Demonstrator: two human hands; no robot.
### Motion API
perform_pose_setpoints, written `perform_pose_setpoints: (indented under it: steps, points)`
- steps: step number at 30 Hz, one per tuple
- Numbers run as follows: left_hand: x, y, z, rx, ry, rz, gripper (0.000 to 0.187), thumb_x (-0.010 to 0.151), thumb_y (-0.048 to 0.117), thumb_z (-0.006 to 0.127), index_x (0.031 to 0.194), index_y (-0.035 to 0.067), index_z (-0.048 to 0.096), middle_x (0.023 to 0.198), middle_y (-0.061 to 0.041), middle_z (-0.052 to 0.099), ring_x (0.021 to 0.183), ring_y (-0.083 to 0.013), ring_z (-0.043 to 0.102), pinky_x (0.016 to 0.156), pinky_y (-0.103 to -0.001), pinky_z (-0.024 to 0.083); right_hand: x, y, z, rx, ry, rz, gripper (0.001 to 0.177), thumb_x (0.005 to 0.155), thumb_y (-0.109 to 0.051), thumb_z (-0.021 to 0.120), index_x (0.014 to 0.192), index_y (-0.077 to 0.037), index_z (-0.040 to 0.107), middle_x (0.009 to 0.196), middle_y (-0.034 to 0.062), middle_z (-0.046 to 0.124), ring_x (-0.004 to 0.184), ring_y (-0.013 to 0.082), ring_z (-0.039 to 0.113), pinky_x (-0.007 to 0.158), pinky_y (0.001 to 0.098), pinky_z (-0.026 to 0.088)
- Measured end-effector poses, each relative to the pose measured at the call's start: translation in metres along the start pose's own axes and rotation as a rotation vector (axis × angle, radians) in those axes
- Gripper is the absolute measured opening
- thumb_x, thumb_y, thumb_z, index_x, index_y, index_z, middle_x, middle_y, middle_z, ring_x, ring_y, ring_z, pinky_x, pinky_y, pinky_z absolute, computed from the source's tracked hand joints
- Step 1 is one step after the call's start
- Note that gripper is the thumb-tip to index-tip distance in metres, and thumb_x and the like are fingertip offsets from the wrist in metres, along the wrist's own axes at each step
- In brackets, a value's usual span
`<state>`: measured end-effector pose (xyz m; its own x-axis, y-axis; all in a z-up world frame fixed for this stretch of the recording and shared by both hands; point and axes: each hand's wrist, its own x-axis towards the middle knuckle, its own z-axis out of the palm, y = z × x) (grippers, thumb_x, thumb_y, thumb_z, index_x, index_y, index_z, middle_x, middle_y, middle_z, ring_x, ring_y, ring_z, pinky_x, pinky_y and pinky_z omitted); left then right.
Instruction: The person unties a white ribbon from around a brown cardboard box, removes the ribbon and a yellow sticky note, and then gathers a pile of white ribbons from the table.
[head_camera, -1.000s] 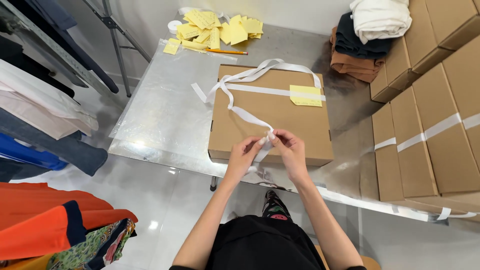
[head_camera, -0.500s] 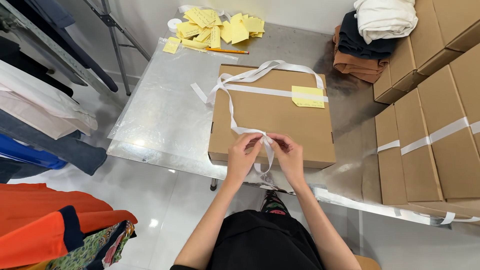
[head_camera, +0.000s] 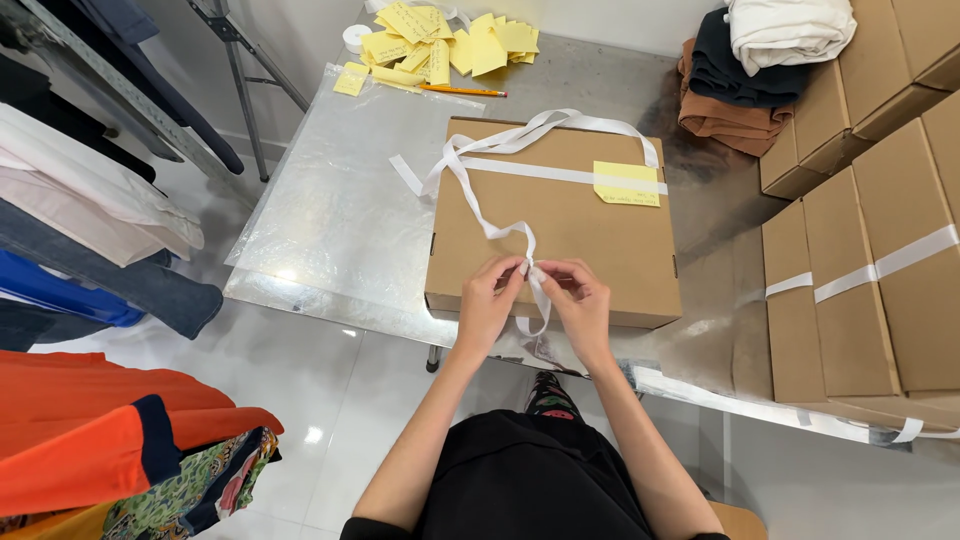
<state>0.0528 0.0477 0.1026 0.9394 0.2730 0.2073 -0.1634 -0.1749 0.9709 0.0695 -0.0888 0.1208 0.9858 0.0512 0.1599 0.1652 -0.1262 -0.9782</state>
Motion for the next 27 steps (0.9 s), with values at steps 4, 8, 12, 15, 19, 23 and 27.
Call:
perform_pose_setpoints:
  steps: [4, 8, 12, 15, 19, 23, 27]
  points:
    - [-0.004, -0.008, -0.001, -0.047, -0.014, -0.035, 0.013, 0.097, 0.008, 0.067, 0.107, 0.007, 0.076, 0.092, -0.008, 0.073, 0.086, -0.0153, 0.073, 0.081, -0.030, 0.061, 0.002, 0.002, -0.003, 0.102, -0.029, 0.062, 0.017, 0.095, -0.010, 0.071, 0.111, -0.006, 0.076, 0.099, 0.0043, 0.069, 0.089, 0.0097, 0.062, 0.084, 0.0269, 0.054]
    - [-0.009, -0.012, -0.001, -0.063, -0.061, -0.052, 0.015, 0.100, 0.011, 0.064, 0.110, 0.006, 0.075, 0.093, -0.009, 0.072, 0.089, -0.0168, 0.072, 0.080, -0.032, 0.061, -0.001, 0.005, -0.006, -0.023, -0.059, -0.098, 0.018, 0.092, -0.006, 0.075, 0.109, -0.006, 0.077, 0.100, 0.0075, 0.070, 0.088, 0.0128, 0.067, 0.083, 0.0296, 0.056]
    - [-0.014, -0.014, 0.000, -0.042, -0.065, -0.052, 0.016, 0.102, 0.013, 0.062, 0.110, 0.006, 0.074, 0.093, -0.009, 0.072, 0.088, -0.0178, 0.072, 0.078, -0.033, 0.061, -0.003, 0.008, -0.009, -0.225, -0.037, -0.349, 0.017, 0.090, -0.001, 0.077, 0.104, -0.008, 0.080, 0.094, 0.0080, 0.072, 0.080, 0.0167, 0.071, 0.075, 0.0275, 0.058]
    - [-0.017, -0.014, 0.001, -0.044, -0.051, -0.056, 0.017, 0.102, 0.011, 0.060, 0.111, 0.005, 0.073, 0.093, -0.009, 0.072, 0.090, -0.0191, 0.073, 0.078, -0.034, 0.061, -0.005, 0.011, -0.007, -0.310, -0.028, -0.479, 0.018, 0.089, 0.004, 0.076, 0.104, -0.006, 0.080, 0.094, 0.0105, 0.072, 0.079, 0.0208, 0.072, 0.074, 0.0292, 0.060]
    - [-0.024, -0.020, 0.004, -0.049, 0.012, -0.044, 0.016, 0.102, 0.012, 0.061, 0.110, 0.005, 0.073, 0.093, -0.008, 0.071, 0.088, -0.0177, 0.072, 0.077, -0.032, 0.061, -0.008, 0.019, -0.002, -0.433, -0.010, -0.629, 0.018, 0.087, 0.004, 0.075, 0.102, -0.005, 0.080, 0.094, 0.0095, 0.072, 0.081, 0.0243, 0.071, 0.073, 0.0310, 0.060]
    - [-0.030, -0.017, 0.005, 0.024, 0.095, 0.014, 0.016, 0.102, 0.010, 0.062, 0.109, 0.001, 0.072, 0.091, -0.013, 0.070, 0.086, -0.0239, 0.072, 0.076, -0.036, 0.061, -0.010, 0.019, 0.005, -0.522, 0.025, -0.728, 0.015, 0.088, 0.004, 0.074, 0.101, -0.004, 0.079, 0.093, 0.0088, 0.071, 0.079, 0.0241, 0.069, 0.071, 0.0302, 0.060]
    - [-0.036, -0.016, 0.007, 0.062, 0.160, 0.078, 0.014, 0.100, 0.006, 0.063, 0.109, 0.000, 0.072, 0.089, -0.014, 0.070, 0.085, -0.0257, 0.072, 0.076, -0.038, 0.061, -0.011, 0.024, 0.013, -0.493, 0.083, -0.766, 0.014, 0.090, 0.004, 0.071, 0.101, -0.001, 0.077, 0.091, 0.0085, 0.069, 0.074, 0.0226, 0.067, 0.067, 0.0306, 0.059]
